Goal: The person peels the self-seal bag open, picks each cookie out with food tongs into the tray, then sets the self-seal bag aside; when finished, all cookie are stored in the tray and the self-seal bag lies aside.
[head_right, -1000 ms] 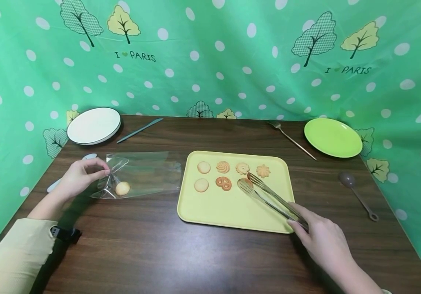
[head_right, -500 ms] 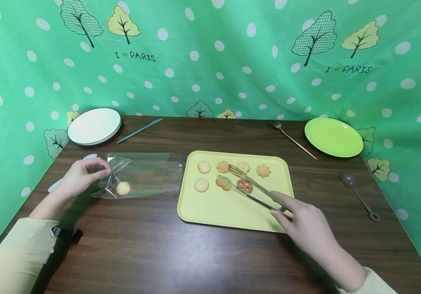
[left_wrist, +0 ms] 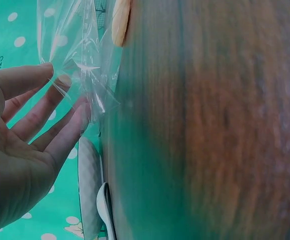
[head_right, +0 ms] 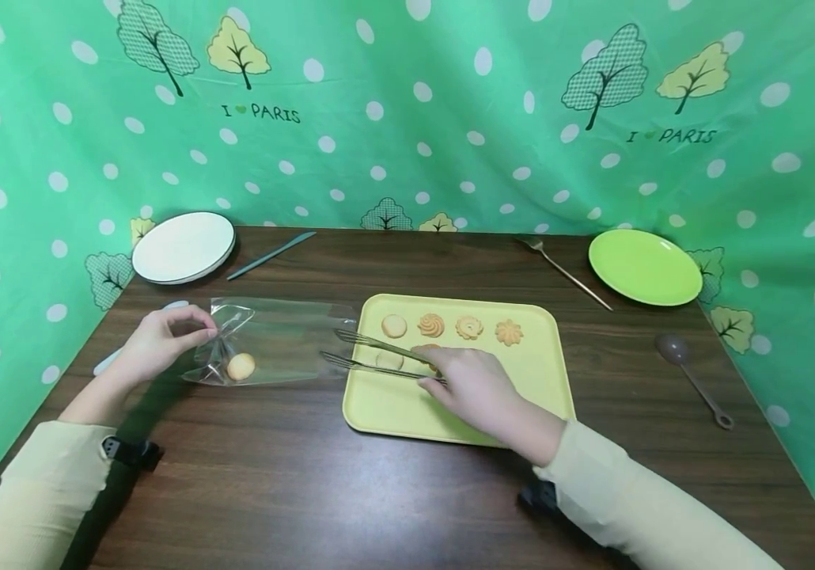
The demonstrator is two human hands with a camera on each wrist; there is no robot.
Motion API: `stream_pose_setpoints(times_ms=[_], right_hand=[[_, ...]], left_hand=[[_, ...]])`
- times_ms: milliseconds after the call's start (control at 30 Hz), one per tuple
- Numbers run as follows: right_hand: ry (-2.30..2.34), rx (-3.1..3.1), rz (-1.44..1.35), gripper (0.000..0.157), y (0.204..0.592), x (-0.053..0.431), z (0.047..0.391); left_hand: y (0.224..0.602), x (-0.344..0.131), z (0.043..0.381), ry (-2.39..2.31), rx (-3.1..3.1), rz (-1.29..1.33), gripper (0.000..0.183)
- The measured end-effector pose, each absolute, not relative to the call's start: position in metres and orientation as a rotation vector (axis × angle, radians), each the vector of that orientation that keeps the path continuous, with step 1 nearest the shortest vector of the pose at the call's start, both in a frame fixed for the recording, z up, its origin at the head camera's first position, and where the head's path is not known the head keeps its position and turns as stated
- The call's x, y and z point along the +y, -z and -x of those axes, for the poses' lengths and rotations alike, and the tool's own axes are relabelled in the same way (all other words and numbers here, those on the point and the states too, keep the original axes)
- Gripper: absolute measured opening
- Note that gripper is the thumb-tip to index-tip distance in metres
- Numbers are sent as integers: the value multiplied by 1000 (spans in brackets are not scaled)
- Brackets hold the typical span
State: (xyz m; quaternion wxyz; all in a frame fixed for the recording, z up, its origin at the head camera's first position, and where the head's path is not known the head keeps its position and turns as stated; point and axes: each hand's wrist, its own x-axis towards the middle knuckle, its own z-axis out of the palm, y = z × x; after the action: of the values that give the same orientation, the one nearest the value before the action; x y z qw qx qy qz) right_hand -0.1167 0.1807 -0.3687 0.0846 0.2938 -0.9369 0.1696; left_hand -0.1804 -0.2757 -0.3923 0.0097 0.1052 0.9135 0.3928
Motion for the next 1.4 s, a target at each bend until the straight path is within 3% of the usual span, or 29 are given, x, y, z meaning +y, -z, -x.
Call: stream_pose_setpoints(times_ms=[367,733,1133,1400], right_hand=[[-576,-2931,-1051,43,367,119,158],[-564,-2998,-1122,47,367,74,171],[-501,-2988,-1015,46,366,71,170],[-537,-2975,-1126,45,370,69,172]], left_hand=[[396,-279,179,-1250,2844,-337,8],[399,-280,177,-1217,2825,-300,9],[398,-280,178,-1184,2847,-305,7],[399,-279,178,-1195,2842,-298,8]])
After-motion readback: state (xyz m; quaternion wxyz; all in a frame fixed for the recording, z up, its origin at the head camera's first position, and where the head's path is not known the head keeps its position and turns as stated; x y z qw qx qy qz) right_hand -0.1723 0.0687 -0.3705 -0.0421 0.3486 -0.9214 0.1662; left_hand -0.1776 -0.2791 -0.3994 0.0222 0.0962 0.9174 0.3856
